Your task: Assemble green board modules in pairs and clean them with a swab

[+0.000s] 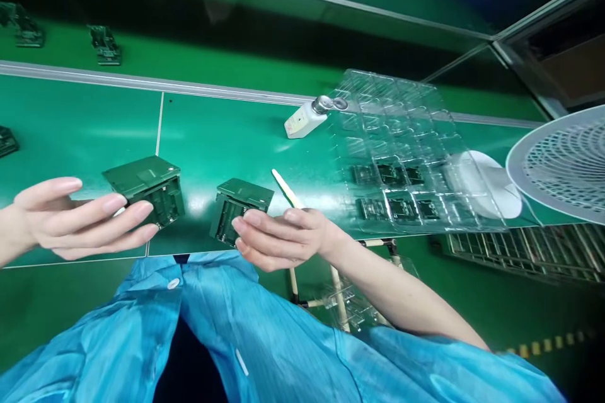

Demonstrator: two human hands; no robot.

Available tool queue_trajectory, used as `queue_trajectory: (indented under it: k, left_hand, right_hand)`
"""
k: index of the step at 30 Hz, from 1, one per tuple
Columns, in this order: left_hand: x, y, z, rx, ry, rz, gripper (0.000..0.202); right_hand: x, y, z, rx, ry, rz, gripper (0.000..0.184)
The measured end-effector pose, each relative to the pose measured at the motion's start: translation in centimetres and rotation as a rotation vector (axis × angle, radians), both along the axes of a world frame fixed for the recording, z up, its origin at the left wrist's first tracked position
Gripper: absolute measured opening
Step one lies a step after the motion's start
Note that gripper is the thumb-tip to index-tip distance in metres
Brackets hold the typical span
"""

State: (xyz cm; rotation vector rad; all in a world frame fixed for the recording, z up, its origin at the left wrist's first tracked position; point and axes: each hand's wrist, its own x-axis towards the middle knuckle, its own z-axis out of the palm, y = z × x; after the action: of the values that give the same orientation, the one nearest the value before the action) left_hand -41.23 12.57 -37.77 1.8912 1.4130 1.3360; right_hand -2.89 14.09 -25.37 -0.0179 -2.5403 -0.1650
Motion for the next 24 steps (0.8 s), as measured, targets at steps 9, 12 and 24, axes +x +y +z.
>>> queue_trajectory:
  k: [9,12,24]
  left_hand:
    - [6.5,-1.2,3.9,0.049,-0.110,0.049,0.055]
    - [9.4,-2.6,4.4,-0.201,-0.647,0.210,0.052]
    - [15.8,-3.4,3.8,-0.812,-1.546,0.042,0.051]
  right_hand:
    - [-0.5,-1.3,-3.6,-0.662,0.334,-0.497,0.038]
    - [-3.0,-2.1,-6.4,-1.215,0.816,-0.641,0.052]
    - [-9.3,-1.7,-9.3,-2.229,1.297,-0.310,0.055]
